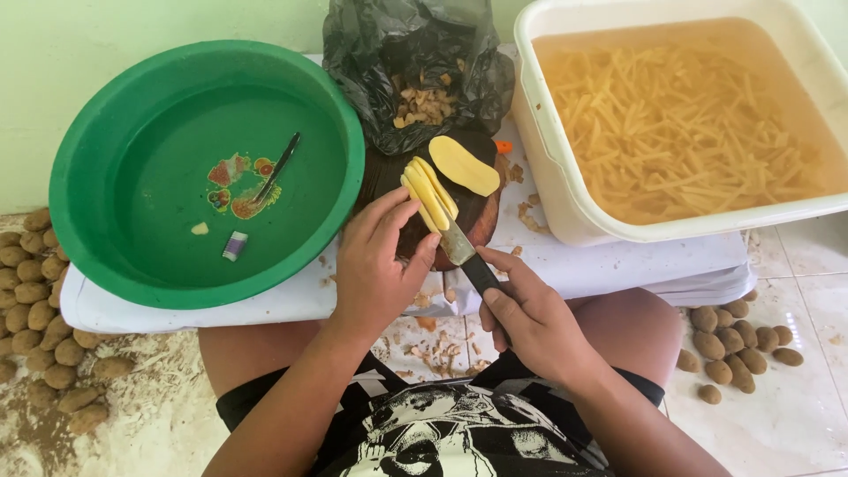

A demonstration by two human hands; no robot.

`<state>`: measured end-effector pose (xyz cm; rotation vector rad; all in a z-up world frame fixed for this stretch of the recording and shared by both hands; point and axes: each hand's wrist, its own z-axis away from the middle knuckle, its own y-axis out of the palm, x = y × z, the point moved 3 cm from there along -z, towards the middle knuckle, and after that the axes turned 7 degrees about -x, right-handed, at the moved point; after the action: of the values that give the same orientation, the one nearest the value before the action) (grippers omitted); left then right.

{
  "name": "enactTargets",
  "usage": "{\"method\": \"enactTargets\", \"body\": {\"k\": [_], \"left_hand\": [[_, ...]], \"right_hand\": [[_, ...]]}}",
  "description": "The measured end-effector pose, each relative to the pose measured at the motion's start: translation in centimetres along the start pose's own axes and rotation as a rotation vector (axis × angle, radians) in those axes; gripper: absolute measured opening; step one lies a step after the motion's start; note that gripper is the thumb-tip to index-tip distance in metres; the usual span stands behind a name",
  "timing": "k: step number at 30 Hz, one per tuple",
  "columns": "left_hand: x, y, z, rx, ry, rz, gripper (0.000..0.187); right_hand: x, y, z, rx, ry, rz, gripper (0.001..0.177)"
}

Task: Slicing peeled potatoes into thin strips for fries using a knife and placing them in a container of water.

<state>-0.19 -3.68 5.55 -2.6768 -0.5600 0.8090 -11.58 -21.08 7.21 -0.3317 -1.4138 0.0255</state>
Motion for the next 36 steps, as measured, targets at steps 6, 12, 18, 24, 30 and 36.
{"method": "enactTargets", "body": {"k": [6, 12, 18, 24, 30, 36], "left_hand": [[-3.0, 2.0, -2.9, -0.023, 0.06, 0.145, 0.037], [-7.8, 8.0, -9.4, 0.139, 0.243, 0.301, 0.038], [-8.1, 14.6, -13.2, 0.277, 0.251, 0.182, 0.019], [-5.7, 14.0, -13.2, 0.255, 0.242, 0.131, 0.014], [-2.6, 9.9, -13.5, 0.327, 0.144, 0.064, 0.016], [0.6, 6.7, -11.5, 0.517, -0.054, -0.163, 0.02]], "right_hand": [[1.2, -2.8, 1.3, -0.129, -0.047, 0.044, 0.051], [5.8, -8.9, 2.8, -0.447, 0.102, 0.253, 0.052], [6.6, -14.1, 2.2, -0.619, 0.13, 0.966, 0.056], [6.1, -15.7, 2.0, -0.647, 0.2, 0.878, 0.059], [6.9, -16.1, 2.6, -0.743, 0.214, 0.737, 0.059], [6.6, -16.1, 3.1, -0.793, 0.139, 0.647, 0.059]]}}
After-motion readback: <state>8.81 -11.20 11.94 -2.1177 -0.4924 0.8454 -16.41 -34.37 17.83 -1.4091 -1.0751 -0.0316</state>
